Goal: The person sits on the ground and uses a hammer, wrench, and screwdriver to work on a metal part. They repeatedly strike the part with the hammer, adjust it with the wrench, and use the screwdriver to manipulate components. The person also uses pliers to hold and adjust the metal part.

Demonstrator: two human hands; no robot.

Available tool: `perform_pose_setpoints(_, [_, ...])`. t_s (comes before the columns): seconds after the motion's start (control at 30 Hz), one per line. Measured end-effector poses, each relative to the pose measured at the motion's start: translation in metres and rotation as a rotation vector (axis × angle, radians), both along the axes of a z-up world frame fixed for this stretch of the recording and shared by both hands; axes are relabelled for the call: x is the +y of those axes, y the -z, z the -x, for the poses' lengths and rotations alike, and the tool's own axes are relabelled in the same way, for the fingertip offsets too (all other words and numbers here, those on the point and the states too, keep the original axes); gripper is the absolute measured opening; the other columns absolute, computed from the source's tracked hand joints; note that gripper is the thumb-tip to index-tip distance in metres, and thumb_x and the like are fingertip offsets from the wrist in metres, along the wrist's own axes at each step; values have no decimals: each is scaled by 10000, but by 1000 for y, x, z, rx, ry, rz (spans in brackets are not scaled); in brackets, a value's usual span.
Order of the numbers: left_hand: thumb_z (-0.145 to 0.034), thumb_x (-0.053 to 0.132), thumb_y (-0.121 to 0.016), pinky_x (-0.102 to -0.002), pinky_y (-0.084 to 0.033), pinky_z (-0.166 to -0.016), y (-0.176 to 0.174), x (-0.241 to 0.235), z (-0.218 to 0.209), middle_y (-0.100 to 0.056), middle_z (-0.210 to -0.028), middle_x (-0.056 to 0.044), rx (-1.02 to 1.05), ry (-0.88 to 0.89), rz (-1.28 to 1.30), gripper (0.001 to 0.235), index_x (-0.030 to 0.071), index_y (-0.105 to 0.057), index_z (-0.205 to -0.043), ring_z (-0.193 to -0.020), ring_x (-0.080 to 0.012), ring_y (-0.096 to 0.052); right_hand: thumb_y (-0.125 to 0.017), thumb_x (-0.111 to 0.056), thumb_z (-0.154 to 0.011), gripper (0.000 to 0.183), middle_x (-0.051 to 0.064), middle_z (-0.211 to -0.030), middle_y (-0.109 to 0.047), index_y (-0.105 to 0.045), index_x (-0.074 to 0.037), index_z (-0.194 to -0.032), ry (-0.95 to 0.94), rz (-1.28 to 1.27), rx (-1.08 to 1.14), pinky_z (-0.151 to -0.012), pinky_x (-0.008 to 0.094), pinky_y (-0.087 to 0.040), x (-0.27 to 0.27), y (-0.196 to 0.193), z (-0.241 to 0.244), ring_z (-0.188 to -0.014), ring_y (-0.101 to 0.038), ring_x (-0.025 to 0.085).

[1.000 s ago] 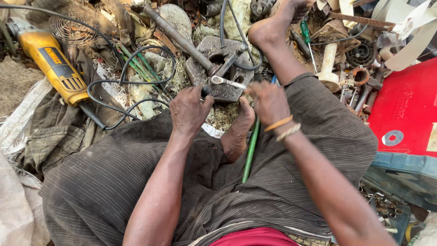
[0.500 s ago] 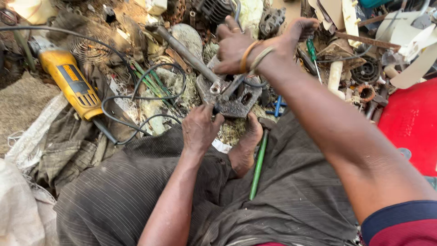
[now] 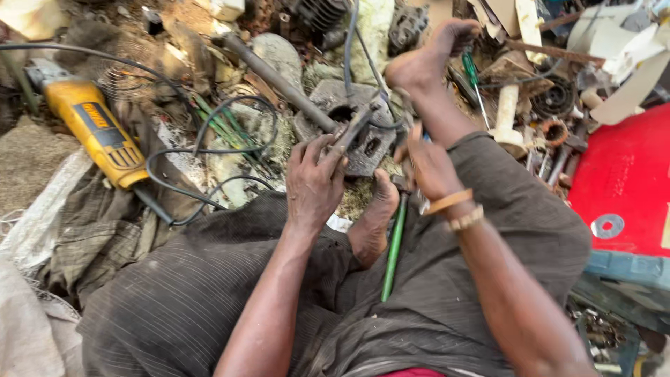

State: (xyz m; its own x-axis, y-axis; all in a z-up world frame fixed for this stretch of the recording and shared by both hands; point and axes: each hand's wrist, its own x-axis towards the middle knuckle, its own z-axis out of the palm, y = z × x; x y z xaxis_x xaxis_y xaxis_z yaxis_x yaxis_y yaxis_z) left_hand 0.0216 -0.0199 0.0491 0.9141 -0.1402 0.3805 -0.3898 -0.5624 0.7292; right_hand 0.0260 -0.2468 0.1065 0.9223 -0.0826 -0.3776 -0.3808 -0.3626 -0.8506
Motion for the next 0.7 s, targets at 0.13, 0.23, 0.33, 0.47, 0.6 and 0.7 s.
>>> perform_pose_setpoints(0.13, [-932,149,-742,-485,-452,-992,20,-7,8,-653,-1298,-108,-17,41,-105,198,75,-771,-1113,-1229,-348,-534,-475,-509,-1057,571,-38,-616,-464,-722,-1,-979,390,-312,143,-408,224,-390,-17,28,83,-470,-444,69])
perform_pose_setpoints(0.23, [-952,165,-743,-473,-436,-1010,26,-9,11,-639,-1302,-99,-51,34,-197,159,67,-764,-1075,-1231,-332,-529,-555,-391,-1027,424,-39,-675,-527,-721,-1,-1008,450,-417,164,-412,216,-373,-17,45,102,-500,-461,59])
perform_pose_setpoints(0.33, [-959,216,-736,-468,-434,-1032,28,-9,11,-624,-1265,-77,-92,11,-150,194,59,-751,-1071,-1202,-312,-528,-632,-276,-1027,296,-13,-732,-602,-716,7,-1046,398,-424,131,-480,208,-435,-16,56,102,-575,-545,62])
perform_pose_setpoints(0.47, [-1013,250,-712,-461,-425,-987,31,-14,13,-604,-1211,-67,-149,-17,-205,199,52,-712,-1042,-1152,-280,-538,-644,-239,-1028,251,3,-803,-682,-717,-1,-1060,413,-510,92,-486,196,-453,-3,51,89,-595,-589,60])
perform_pose_setpoints(0.6, [-1034,279,-698,-454,-417,-955,34,-15,11,-604,-1177,-63,-182,-46,-263,215,66,-685,-1010,-1108,-262,-538,-612,-308,-1023,293,22,-721,-644,-727,-40,-1046,463,-369,106,-415,200,-420,11,40,55,-528,-569,76])
perform_pose_setpoints(0.7, [-1020,267,-707,-461,-411,-948,32,-12,17,-615,-1177,-66,-173,-52,-244,206,62,-685,-1015,-1100,-273,-536,-624,-296,-1011,282,43,-748,-673,-719,-39,-1076,481,-411,49,-433,216,-456,22,49,18,-553,-607,100])
